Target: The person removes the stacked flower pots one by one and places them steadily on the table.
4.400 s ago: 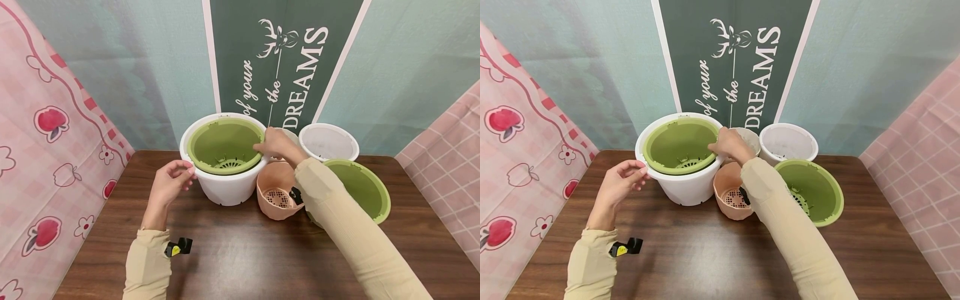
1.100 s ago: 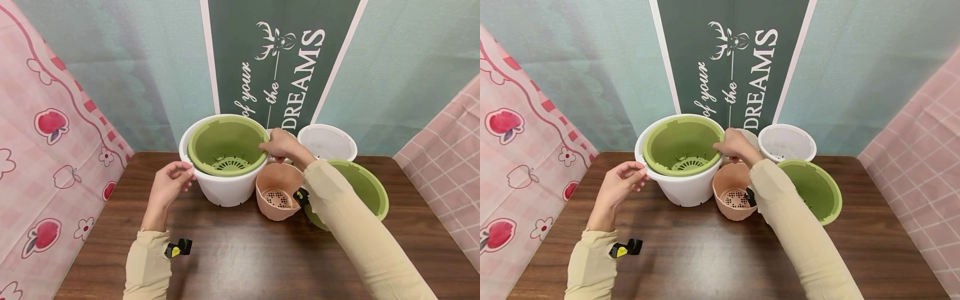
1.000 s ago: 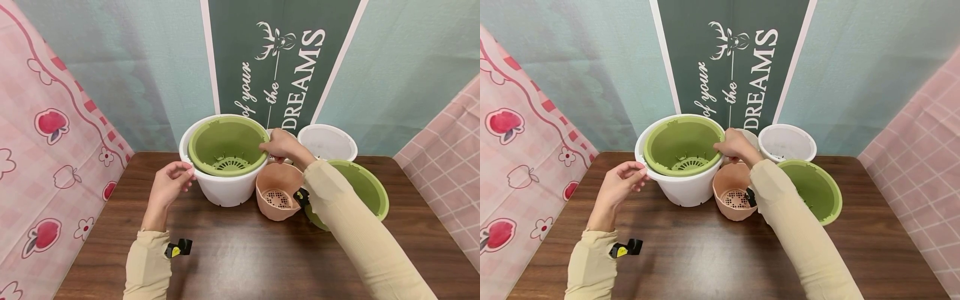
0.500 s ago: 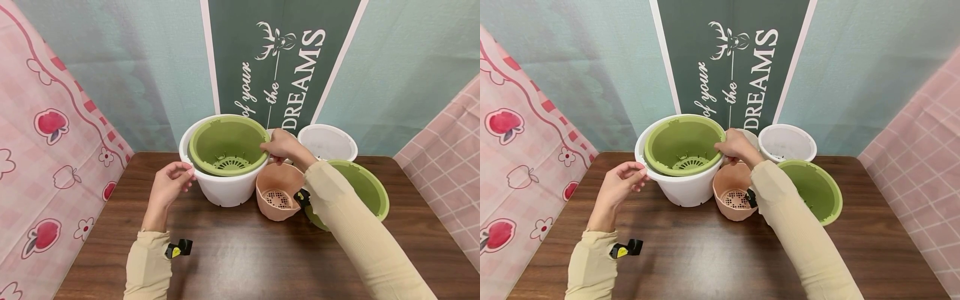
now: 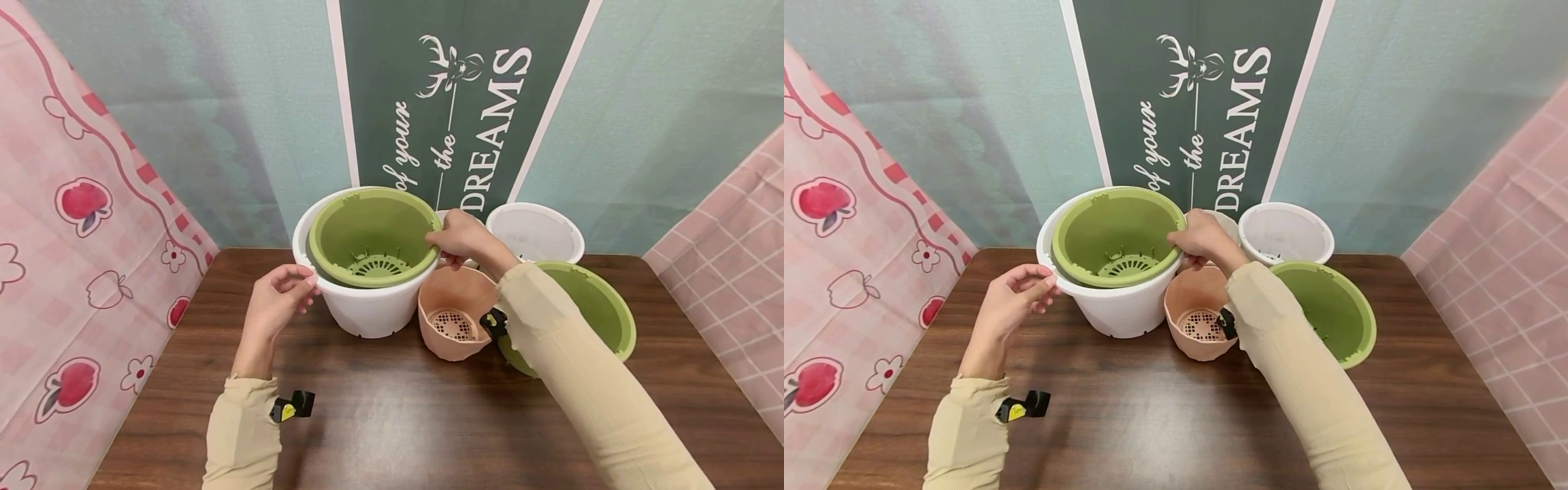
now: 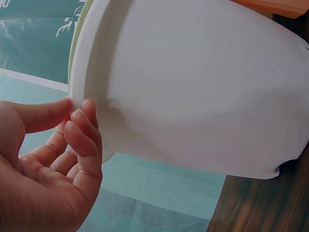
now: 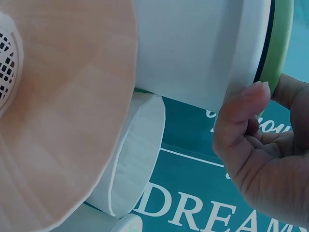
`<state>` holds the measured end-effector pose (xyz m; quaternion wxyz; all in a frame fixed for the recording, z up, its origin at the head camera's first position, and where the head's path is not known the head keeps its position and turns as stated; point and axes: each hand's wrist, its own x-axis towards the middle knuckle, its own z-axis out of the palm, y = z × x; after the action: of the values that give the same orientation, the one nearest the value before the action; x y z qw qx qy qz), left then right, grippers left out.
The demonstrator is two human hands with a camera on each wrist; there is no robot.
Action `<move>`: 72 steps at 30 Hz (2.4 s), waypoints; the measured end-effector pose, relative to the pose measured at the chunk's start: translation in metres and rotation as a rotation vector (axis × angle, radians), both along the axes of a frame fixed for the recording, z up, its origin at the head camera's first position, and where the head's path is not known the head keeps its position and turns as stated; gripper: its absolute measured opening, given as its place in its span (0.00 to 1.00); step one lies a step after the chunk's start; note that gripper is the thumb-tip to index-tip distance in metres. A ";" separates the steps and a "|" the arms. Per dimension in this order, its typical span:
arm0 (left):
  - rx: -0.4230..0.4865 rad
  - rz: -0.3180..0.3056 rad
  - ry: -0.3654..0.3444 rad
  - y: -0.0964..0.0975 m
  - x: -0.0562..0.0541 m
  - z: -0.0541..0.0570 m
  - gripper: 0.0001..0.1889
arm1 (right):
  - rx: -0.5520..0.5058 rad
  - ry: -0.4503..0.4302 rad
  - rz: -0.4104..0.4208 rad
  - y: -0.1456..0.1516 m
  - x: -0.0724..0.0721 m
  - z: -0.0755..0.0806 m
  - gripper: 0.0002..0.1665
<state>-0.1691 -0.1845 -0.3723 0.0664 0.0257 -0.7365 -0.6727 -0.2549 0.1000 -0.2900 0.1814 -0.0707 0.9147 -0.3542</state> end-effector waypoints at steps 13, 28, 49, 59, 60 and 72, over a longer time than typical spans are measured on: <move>0.029 -0.006 0.017 -0.038 -0.049 -0.089 0.14 | -0.028 -0.024 -0.027 -0.001 0.001 0.002 0.13; 0.030 -0.011 0.016 -0.015 -0.021 -0.039 0.10 | -0.059 -0.061 -0.060 -0.003 0.002 0.006 0.12; -0.015 0.061 -0.076 0.017 0.016 0.033 0.06 | -0.008 0.004 -0.002 -0.001 0.001 0.008 0.14; -0.032 0.067 -0.078 0.017 0.016 0.032 0.09 | -0.023 0.000 -0.039 -0.001 0.001 0.008 0.13; -0.034 0.067 -0.077 0.017 0.016 0.033 0.10 | -0.028 -0.005 -0.040 -0.001 0.001 0.009 0.13; -0.026 0.072 -0.085 0.018 0.016 0.033 0.08 | -0.065 -0.051 -0.064 -0.001 -0.001 0.009 0.13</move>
<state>-0.1532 -0.1667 -0.3391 0.0596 0.0797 -0.7460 -0.6584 -0.2560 0.0990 -0.2815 0.1909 -0.0380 0.8996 -0.3910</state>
